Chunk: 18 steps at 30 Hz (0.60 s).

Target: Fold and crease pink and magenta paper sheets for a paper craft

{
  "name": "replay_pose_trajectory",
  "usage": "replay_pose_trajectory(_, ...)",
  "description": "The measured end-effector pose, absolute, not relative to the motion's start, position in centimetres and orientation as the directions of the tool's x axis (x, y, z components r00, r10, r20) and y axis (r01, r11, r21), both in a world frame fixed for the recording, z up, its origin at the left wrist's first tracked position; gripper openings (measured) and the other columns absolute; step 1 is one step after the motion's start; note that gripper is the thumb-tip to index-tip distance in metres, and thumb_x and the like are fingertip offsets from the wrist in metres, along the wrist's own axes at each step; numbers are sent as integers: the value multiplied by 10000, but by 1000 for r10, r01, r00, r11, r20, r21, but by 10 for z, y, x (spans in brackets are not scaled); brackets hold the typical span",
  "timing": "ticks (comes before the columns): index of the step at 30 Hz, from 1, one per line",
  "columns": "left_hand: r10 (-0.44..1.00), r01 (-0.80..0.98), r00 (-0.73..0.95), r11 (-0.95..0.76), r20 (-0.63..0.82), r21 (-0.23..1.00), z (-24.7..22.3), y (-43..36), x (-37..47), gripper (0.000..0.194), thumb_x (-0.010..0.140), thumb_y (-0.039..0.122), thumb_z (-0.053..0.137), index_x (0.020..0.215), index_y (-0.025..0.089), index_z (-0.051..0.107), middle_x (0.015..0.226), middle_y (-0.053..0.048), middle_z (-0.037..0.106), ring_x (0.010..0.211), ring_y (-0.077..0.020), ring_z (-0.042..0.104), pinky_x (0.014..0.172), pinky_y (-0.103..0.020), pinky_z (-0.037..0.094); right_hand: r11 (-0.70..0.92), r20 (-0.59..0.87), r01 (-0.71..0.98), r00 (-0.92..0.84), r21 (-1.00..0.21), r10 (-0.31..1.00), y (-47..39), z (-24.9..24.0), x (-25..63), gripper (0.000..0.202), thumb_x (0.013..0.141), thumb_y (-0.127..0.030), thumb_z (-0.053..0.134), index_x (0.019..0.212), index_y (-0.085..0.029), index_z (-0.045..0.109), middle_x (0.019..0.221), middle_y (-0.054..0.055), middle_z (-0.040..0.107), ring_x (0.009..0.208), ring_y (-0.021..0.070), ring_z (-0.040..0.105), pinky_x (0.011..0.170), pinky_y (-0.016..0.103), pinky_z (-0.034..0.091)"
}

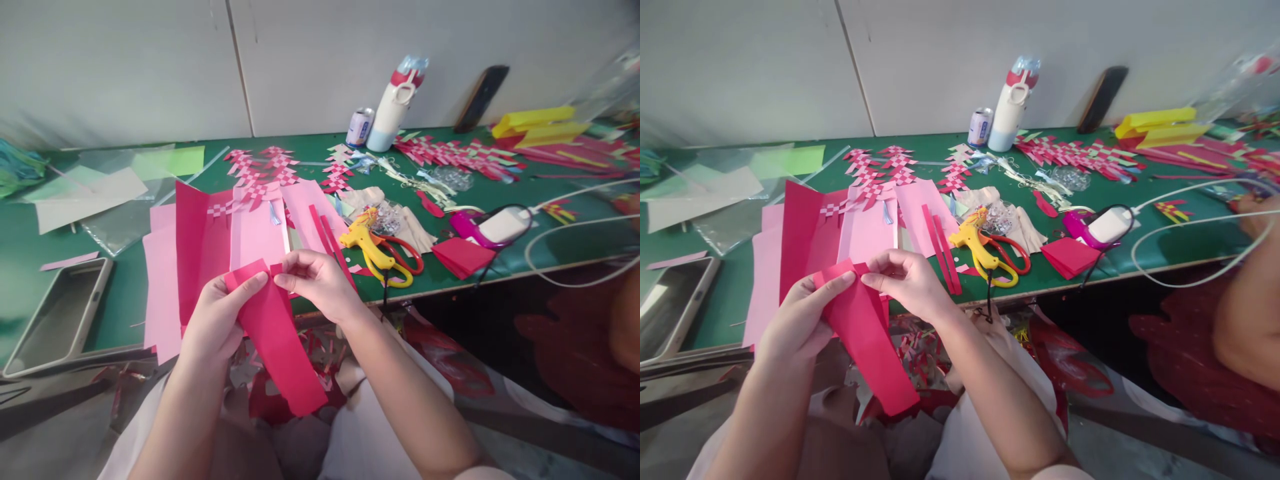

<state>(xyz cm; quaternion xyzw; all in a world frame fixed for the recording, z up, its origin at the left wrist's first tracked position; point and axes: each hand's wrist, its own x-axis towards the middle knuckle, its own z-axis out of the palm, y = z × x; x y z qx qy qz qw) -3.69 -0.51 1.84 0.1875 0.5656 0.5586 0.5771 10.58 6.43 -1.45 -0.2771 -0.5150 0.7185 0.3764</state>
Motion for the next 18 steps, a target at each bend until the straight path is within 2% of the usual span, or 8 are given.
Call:
replay_pose_trajectory(9, 859, -435, -244, 319, -451, 842, 19, -3, -37, 253, 596, 308, 847, 706, 136, 697, 632, -50, 715, 520, -146, 648, 467, -206, 533, -224, -35, -262, -572, -939, 819, 65, -13, 105, 278, 633, -348, 813, 782, -194, 636, 752, -32, 590, 695, 94, 566, 571, 190, 498)
replay_pose_trajectory(18, 896, -378, -268, 240, -354, 894, 16, -5, -38, 259, 610, 255, 842, 812, 137, 729, 694, -53, 734, 603, -167, 690, 615, -253, 588, -229, -48, -278, -535, -933, 844, 65, -14, 104, 274, 624, -327, 821, 787, -185, 652, 756, -23, 609, 705, 94, 574, 583, 191, 494)
